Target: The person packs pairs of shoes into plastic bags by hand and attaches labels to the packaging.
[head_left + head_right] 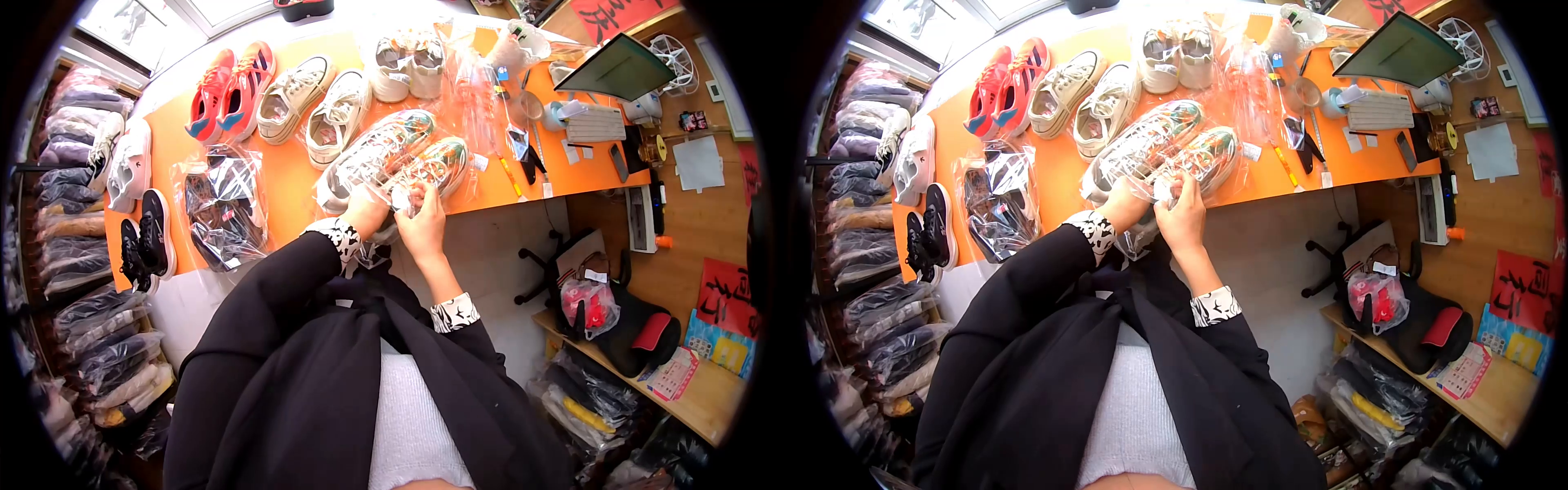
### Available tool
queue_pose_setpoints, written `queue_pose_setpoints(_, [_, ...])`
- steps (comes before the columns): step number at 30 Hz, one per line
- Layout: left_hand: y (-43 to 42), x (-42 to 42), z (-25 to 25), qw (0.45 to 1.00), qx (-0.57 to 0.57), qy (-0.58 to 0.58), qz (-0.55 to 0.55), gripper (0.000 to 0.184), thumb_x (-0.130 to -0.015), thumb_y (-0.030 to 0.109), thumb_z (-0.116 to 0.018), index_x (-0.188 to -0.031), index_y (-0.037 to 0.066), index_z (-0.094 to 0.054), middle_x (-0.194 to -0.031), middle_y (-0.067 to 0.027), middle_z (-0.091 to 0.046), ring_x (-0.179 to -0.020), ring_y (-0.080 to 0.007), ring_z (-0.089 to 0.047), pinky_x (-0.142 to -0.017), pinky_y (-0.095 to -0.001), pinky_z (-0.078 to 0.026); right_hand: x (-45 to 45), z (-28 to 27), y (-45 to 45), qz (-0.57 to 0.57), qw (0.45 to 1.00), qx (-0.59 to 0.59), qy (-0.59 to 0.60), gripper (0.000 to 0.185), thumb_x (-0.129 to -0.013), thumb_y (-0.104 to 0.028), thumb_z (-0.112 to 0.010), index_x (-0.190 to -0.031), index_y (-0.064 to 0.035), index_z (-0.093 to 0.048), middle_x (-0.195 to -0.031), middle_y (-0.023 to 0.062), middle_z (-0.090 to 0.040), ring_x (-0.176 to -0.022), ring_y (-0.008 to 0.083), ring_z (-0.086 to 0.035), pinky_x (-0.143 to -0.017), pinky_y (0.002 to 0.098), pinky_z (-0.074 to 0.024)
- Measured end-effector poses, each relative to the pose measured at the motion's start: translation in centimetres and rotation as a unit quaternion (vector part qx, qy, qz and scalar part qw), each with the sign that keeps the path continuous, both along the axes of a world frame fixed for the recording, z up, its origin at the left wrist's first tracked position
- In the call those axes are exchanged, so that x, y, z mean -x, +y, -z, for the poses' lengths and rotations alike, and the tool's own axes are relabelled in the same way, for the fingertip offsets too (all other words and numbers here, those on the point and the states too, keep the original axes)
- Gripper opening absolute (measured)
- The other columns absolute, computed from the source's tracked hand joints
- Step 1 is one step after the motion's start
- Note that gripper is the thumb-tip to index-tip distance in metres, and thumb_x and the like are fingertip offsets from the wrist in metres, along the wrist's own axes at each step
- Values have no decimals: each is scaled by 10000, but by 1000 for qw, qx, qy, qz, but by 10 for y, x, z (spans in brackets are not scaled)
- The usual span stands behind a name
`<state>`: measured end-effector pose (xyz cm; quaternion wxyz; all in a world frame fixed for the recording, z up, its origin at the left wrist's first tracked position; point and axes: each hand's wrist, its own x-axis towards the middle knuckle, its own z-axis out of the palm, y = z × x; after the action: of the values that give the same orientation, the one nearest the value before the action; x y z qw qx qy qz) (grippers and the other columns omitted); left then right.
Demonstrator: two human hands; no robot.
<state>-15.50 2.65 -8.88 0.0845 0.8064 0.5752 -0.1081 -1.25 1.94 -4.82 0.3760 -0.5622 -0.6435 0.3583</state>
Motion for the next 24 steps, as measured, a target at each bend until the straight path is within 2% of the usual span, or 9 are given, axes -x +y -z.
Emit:
queue_pose_setpoints(3, [-3, 1, 21, 991, -132, -36, 11, 99, -756, 132, -642, -821, 98, -710, -769, -73, -678, -738, -218, -672, -604, -346, -505, -1, -1, 2, 3, 1000, 0, 2, 526, -676, -36, -685, -1169, -9, -505, -1004, 144, -604, -871, 271, -642, -789, 369, -524])
queue_pose_setpoints(9, [-3, -4, 0, 998, -47, 34, -18, 107, -736, 143, -645, -802, 81, -703, -794, -82, -665, -726, -239, -657, -599, -354, -496, -1, 0, 5, -6, 1000, -6, -6, 529, -664, -40, -702, -1159, -1, -523, -1011, 142, -611, -860, 250, -648, -783, 356, -530])
queue_pose_setpoints(11, [-4, -1, -24, 999, -15, 18, 42, 105, -748, 147, -633, -797, 82, -700, -768, -71, -661, -723, -241, -654, -610, -357, -495, -2, 0, 2, -6, 1000, -6, -11, 519, -667, -42, -700, -1155, -3, -529, -1010, 141, -613, -862, 250, -650, -784, 356, -530])
queue_pose_setpoints(14, [-2, 13, 12, 997, -44, -42, 40, 108, -757, 149, -618, -783, 86, -702, -735, -56, -662, -736, -240, -667, -613, -356, -501, -1, -2, 3, -4, 1000, -20, -20, 496, -668, -42, -698, -1138, -7, -543, -1009, 140, -618, -863, 254, -652, -782, 356, -530])
queue_pose_setpoints(16, [-10, 12, -22, 989, -114, 24, 86, 110, -757, 161, -617, -751, 99, -708, -710, -68, -670, -707, -226, -681, -587, -351, -515, -2, -2, 0, -3, 1000, -23, -16, 471, -693, -52, -675, -1143, -25, -540, -1015, 149, -604, -880, 295, -640, -793, 391, -521])
queue_pose_setpoints(18, [-10, 9, -38, 987, 17, -51, 149, 118, -754, 172, -622, -721, 96, -708, -713, -101, -677, -658, -220, -683, -562, -350, -527, -2, 2, -1, -1, 1000, -21, -6, 463, -696, -50, -674, -1139, -25, -542, -1020, 149, -606, -882, 296, -641, -794, 393, -522])
queue_pose_setpoints(22, [-1, 19, -20, 951, -37, -221, 212, 154, -761, 181, -622, -696, 62, -694, -702, -126, -668, -647, -266, -679, -591, -365, -546, 0, 5, -1, 6, 1000, -23, -4, 447, -702, -41, -675, -1130, -23, -548, -1026, 150, -612, -885, 289, -644, -792, 388, -524])
queue_pose_setpoints(23, [0, 15, -26, 970, 15, -103, 221, 162, -773, 215, -621, -773, 81, -712, -755, -106, -685, -712, -263, -686, -658, -375, -553, 1, 3, -1, 4, 1000, -25, -4, 447, -702, -41, -675, -1130, -23, -548, -1026, 150, -612, -885, 289, -644, -792, 388, -524])
queue_pose_setpoints(24, [1, 7, -20, 970, 13, -103, 220, 162, -773, 215, -621, -773, 81, -712, -755, -106, -685, -712, -263, -686, -658, -375, -553, 1, 1, -1, 5, 1000, -15, 0, 448, -700, -37, -673, -1130, -22, -549, -1022, 147, -613, -883, 282, -645, -789, 382, -524])
